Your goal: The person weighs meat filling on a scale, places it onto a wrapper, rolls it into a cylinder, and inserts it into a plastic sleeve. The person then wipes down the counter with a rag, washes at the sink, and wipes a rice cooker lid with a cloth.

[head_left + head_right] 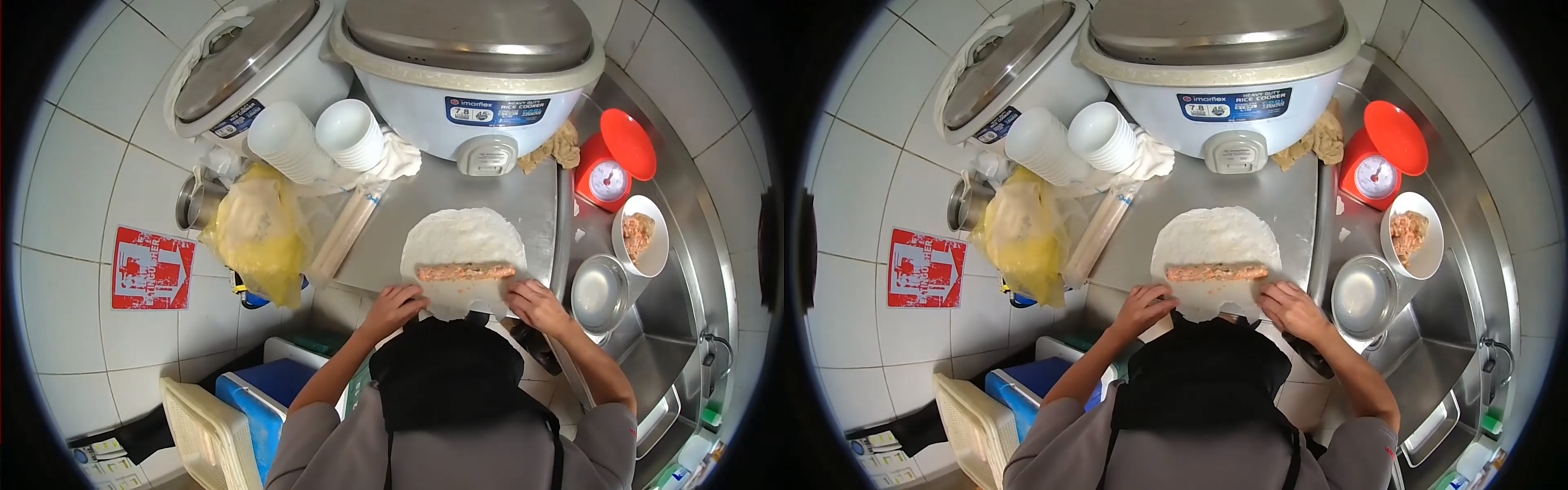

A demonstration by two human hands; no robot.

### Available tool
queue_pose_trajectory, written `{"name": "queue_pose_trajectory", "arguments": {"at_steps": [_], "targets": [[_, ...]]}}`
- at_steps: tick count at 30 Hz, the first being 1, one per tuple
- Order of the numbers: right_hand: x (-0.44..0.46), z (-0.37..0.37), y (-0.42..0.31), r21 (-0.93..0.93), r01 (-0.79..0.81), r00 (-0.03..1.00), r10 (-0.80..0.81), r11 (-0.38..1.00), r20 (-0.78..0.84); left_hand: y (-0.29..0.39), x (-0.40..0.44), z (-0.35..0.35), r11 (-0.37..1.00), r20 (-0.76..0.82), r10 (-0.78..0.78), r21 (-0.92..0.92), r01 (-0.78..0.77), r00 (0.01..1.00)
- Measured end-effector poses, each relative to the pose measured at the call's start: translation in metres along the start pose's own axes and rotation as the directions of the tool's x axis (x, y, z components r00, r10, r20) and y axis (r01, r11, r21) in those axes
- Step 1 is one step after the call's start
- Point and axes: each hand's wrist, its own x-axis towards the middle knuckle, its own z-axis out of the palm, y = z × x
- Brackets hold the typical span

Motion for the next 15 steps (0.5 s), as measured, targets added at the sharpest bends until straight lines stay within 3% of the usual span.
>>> {"name": "queue_pose_trajectory", "arguments": {"at_steps": [3,4,5,6,7,9,10,12,15], "targets": [[0.013,0.001,0.003,-0.005,0.013,1.000,-0.013,1.000,-0.011,0.004,0.013,-0.003,0.997,-0.139,-0.030,-0.072,0.020,0.990],[0.019,0.006,0.006,0.025,-0.096,0.985,0.099,0.995,-0.138,0.005,0.022,-0.005,0.998,-0.143,-0.026,-0.067,0.016,0.989],[0.024,0.008,0.007,0.070,-0.201,0.943,0.212,0.977,-0.257,0.006,0.032,-0.006,0.991,-0.232,-0.122,-0.077,0.107,0.965],[0.038,0.004,0.008,0.102,-0.208,0.915,0.230,0.973,-0.332,0.006,0.042,-0.005,0.976,-0.317,-0.216,-0.096,0.195,0.924],[0.047,0.007,0.011,0.099,-0.207,0.914,0.229,0.973,-0.336,0.001,0.051,0.000,0.977,-0.319,-0.211,-0.094,0.190,0.924],[0.062,0.017,0.022,0.284,-0.476,0.778,0.549,0.832,-0.304,-0.009,0.069,0.009,0.889,-0.291,-0.446,-0.251,0.382,0.846],[0.071,0.021,0.027,0.392,-0.527,0.701,0.646,0.754,-0.300,-0.013,0.078,0.010,0.893,-0.297,-0.439,-0.250,0.374,0.848],[0.080,0.024,0.038,0.382,-0.565,0.678,0.675,0.731,-0.290,-0.019,0.092,0.009,0.784,-0.202,-0.608,-0.302,0.542,0.767],[0.087,0.028,0.047,0.367,-0.606,0.637,0.707,0.706,-0.307,-0.026,0.107,0.006,0.782,-0.226,-0.622,-0.226,0.581,0.750]]}}
